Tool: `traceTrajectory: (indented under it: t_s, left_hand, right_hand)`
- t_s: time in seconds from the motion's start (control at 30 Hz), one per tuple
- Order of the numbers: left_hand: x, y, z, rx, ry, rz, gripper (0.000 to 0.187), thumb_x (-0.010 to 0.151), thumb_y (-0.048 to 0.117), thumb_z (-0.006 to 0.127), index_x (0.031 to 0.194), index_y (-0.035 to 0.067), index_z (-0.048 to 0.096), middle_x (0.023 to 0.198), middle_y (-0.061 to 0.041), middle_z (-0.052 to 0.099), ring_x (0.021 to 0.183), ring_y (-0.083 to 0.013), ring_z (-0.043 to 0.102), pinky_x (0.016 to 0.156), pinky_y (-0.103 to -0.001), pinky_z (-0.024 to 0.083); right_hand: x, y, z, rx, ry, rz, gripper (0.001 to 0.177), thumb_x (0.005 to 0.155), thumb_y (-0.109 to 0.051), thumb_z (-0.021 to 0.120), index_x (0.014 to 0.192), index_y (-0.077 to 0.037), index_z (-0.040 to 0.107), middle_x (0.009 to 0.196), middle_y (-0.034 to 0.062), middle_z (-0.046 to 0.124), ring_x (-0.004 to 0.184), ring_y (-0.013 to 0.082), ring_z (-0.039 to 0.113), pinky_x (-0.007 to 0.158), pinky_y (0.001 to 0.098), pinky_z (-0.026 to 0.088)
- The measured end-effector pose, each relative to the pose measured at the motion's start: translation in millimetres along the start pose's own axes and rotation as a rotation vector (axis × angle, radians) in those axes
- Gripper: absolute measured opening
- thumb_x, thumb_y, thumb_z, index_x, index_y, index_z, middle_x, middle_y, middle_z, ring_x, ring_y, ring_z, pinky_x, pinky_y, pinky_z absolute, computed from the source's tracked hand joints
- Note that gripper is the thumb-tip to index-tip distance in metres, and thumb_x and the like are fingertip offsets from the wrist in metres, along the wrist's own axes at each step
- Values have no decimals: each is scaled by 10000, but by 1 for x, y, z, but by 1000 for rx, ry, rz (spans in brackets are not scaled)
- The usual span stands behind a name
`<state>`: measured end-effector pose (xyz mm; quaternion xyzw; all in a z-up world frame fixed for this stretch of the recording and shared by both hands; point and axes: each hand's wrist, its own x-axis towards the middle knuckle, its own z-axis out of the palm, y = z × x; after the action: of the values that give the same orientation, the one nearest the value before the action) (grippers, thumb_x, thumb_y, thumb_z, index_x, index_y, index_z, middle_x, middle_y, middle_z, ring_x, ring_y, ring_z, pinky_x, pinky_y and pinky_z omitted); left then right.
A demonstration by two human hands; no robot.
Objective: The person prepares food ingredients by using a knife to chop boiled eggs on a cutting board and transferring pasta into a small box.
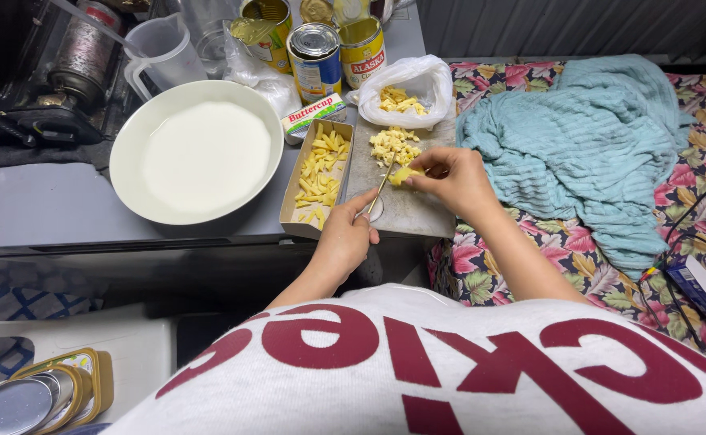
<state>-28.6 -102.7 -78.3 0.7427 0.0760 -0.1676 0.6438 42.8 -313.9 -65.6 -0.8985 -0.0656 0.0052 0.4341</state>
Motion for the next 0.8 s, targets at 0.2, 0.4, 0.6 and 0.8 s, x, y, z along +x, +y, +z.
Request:
traceTrajectory:
  t_s: [0.2,0.4,0.6,0.8]
  left_hand:
    - [-5,4,1,-3,4,-16,505,1019,88,435,1497,212,544,632,1,574,499,-72,452,487,-250,425]
    - [-12,1,-2,4,14,-25,511,1018,92,431,1510,201,516,636,-1,580,506,-73,453,500,-252,436]
    - [-22,-6,-2,77,56,36,502,1024,90,441,1510,183,528,650,4,594,551,-47,477,566,-229,450]
    - [-18,-4,4,31,58,59,510,1020,73,427,1509,176,525,635,9,591,538,-52,476,550,-238,442]
  right_hand:
    - [-24,-6,9,-56,112,-332,315,782,-86,863,1079,-62,761,1044,78,744,811,159,724,729,280,587]
    - [-34,0,3,-85,187,-330,571,723,-102,888,1262,-62,705,1114,89,724,845,188,693,734,315,570]
    - [-36,2,6,-211,295,-391,492,737,-230,934,1144,-49,724,1126,89,661,1031,266,643,860,381,536]
    - [-39,-22,35,-361,271,-363,406,729,-414,918,828,-86,701,943,80,574,986,295,575,818,430,467]
